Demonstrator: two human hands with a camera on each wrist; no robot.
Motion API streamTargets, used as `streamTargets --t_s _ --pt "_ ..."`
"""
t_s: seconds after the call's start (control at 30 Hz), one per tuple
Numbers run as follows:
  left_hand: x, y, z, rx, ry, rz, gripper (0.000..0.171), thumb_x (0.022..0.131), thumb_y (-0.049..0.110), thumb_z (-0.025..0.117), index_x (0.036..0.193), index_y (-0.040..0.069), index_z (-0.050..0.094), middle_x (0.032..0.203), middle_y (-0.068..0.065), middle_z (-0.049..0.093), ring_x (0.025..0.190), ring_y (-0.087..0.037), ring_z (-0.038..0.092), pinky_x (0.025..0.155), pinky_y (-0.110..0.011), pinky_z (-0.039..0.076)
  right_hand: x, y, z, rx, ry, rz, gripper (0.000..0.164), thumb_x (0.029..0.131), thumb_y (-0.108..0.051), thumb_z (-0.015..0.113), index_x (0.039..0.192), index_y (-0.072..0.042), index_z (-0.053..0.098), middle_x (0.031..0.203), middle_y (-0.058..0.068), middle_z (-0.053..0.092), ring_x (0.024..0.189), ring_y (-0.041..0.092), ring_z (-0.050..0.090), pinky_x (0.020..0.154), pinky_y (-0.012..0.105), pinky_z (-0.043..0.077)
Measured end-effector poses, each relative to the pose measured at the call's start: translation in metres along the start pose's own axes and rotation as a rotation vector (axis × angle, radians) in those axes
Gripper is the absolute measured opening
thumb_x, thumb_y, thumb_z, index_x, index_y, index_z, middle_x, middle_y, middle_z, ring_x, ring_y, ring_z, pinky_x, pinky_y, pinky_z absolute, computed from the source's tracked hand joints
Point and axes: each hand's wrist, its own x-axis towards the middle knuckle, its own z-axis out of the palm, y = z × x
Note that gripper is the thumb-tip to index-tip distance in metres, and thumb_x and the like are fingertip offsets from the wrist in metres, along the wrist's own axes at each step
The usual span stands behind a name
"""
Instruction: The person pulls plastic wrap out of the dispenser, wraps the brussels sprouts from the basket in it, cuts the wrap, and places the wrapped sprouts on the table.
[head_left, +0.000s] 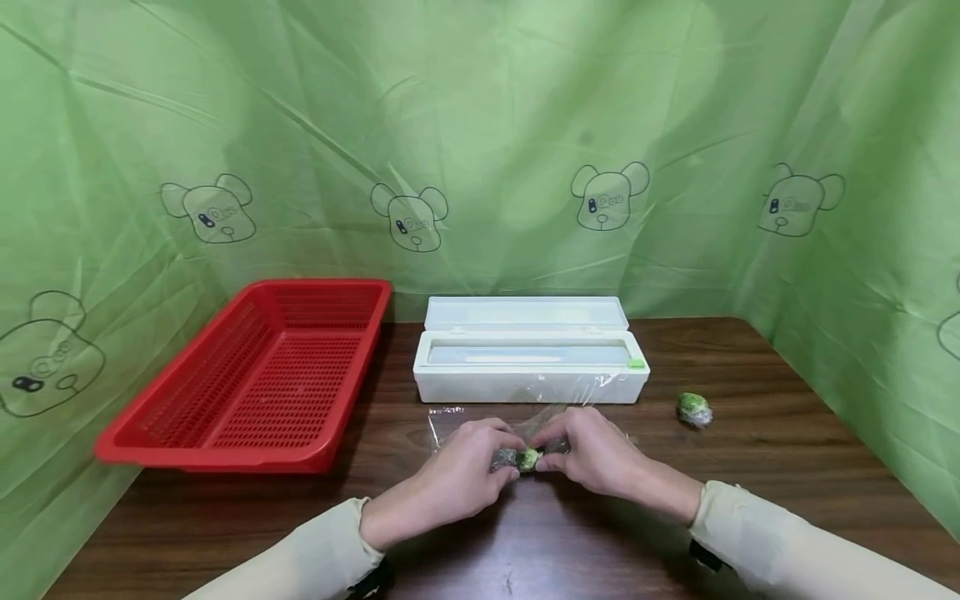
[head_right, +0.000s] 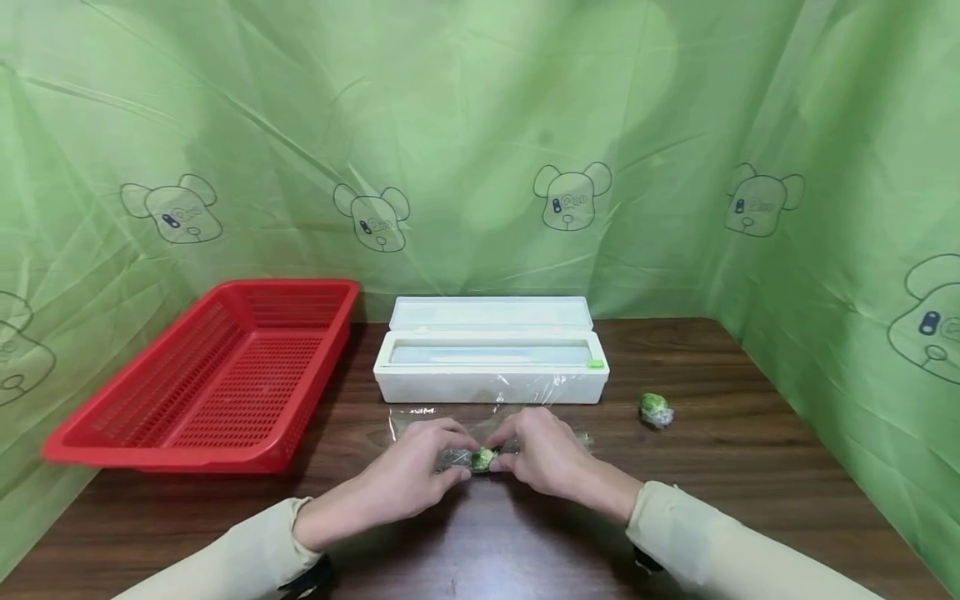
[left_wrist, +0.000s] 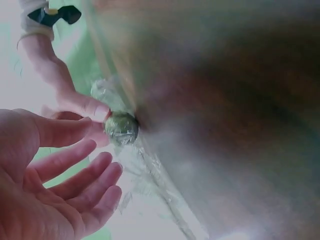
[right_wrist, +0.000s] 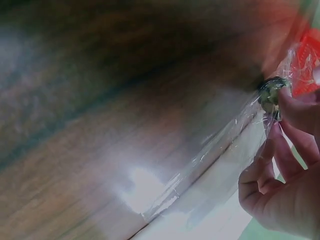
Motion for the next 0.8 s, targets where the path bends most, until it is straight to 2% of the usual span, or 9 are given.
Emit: streamTargets --t_s 0.2,0.47,0.57,0.8 --pt "-0.001 0.000 0.002 -0.016 0.019 0.002 0.030 0.087 0.005 0.085 0.116 0.003 0.079 0.114 -0.001 0.074 0.110 -0.013 0.067 0.096 -0.031 0.055 0.004 0.009 -0.004 0.096 -0.051 -0.009 0.017 0.087 -0.010 0.087 0.104 -0.014 0.085 0.102 -0.007 0.079 0.100 0.011 0.072 0.085 0.042 0.059" --pt "0.007 -0.007 0.006 -0.039 0.012 -0.021 0.031 0.086 0.004 0.085 0.116 0.002 0.079 0.114 -0.005 0.076 0.113 -0.016 0.069 0.098 -0.034 0.055 0.008 0.017 -0.006 0.137 -0.085 0.031 0.017 0.089 -0.012 0.086 0.106 -0.013 0.084 0.101 -0.007 0.079 0.084 0.004 0.065 0.076 0.032 0.056" --pt "0.011 -0.010 0.008 -0.023 0.007 -0.021 0.031 0.086 0.005 0.085 0.116 0.002 0.079 0.111 -0.005 0.076 0.109 -0.015 0.069 0.096 -0.033 0.055 0.009 0.018 -0.005 0.143 -0.083 0.023 0.016 0.089 -0.010 0.085 0.106 -0.012 0.084 0.101 -0.007 0.079 0.087 0.005 0.066 0.077 0.030 0.055" --pt "0.019 -0.014 0.010 -0.021 0.003 -0.049 0.026 0.086 0.005 0.085 0.111 0.005 0.081 0.106 -0.003 0.077 0.104 -0.013 0.069 0.091 -0.032 0.056 0.009 0.020 -0.003 0.120 -0.055 -0.035 0.015 0.091 -0.007 0.082 0.105 -0.010 0.084 0.102 -0.004 0.078 0.100 0.014 0.071 0.089 0.037 0.056"
